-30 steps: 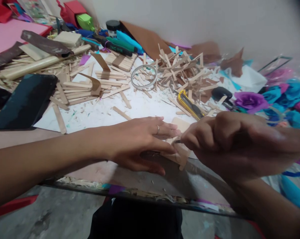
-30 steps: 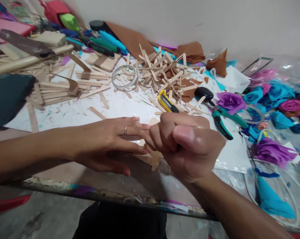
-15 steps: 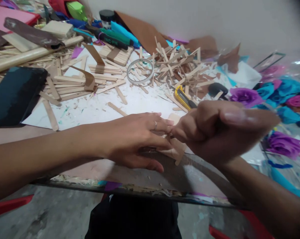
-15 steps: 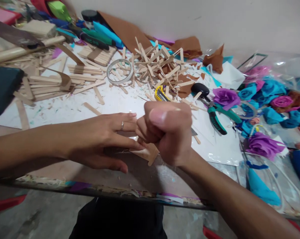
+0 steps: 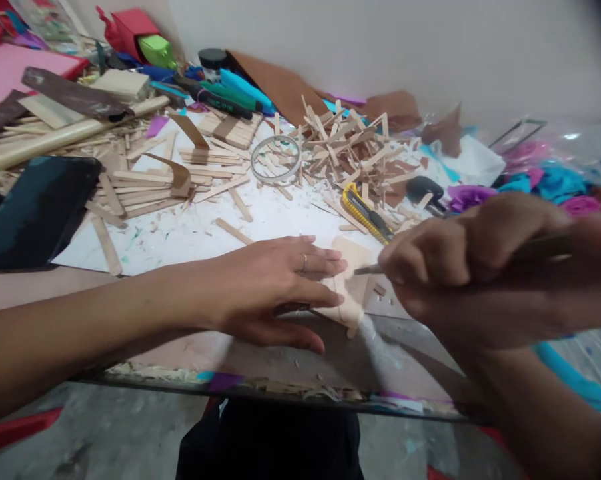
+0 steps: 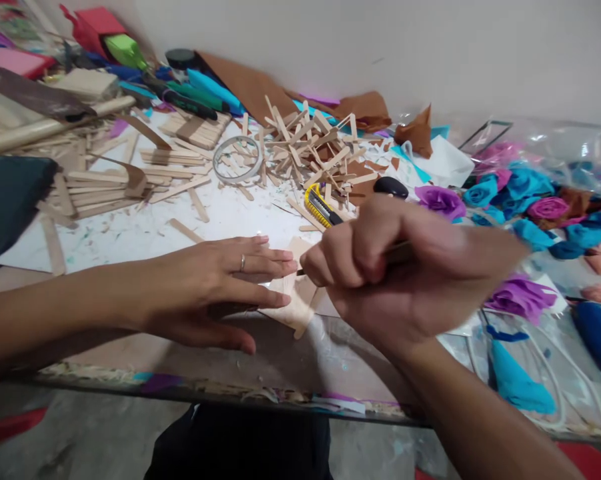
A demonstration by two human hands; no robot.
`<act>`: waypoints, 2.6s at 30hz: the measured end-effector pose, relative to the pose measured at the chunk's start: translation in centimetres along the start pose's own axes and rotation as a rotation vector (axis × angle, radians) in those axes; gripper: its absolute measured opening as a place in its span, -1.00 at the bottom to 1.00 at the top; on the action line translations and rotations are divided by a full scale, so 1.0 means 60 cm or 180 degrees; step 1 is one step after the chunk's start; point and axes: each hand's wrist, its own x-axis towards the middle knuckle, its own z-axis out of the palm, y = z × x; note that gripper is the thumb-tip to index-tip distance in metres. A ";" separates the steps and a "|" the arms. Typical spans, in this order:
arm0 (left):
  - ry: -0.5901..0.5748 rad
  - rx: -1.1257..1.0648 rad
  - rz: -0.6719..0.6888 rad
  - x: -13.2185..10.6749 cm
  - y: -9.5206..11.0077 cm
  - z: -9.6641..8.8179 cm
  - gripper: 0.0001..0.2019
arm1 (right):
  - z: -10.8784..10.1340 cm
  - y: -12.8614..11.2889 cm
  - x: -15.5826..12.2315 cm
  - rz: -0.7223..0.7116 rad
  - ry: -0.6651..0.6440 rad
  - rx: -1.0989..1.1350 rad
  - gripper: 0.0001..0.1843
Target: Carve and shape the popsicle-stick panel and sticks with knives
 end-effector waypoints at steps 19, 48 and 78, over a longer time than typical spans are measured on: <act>-0.0047 -0.0244 -0.0040 0.005 0.002 -0.001 -0.60 | 0.009 0.017 0.009 0.0316 -0.0407 -0.0381 -0.20; -0.0010 -0.0252 -0.0053 0.003 0.003 0.002 -0.58 | 0.032 0.021 0.011 0.0239 -0.0068 -0.0362 -0.22; 0.0030 -0.0035 -0.0018 0.004 0.007 0.000 -0.61 | 0.006 0.033 0.006 -0.0293 -0.0271 0.0003 -0.24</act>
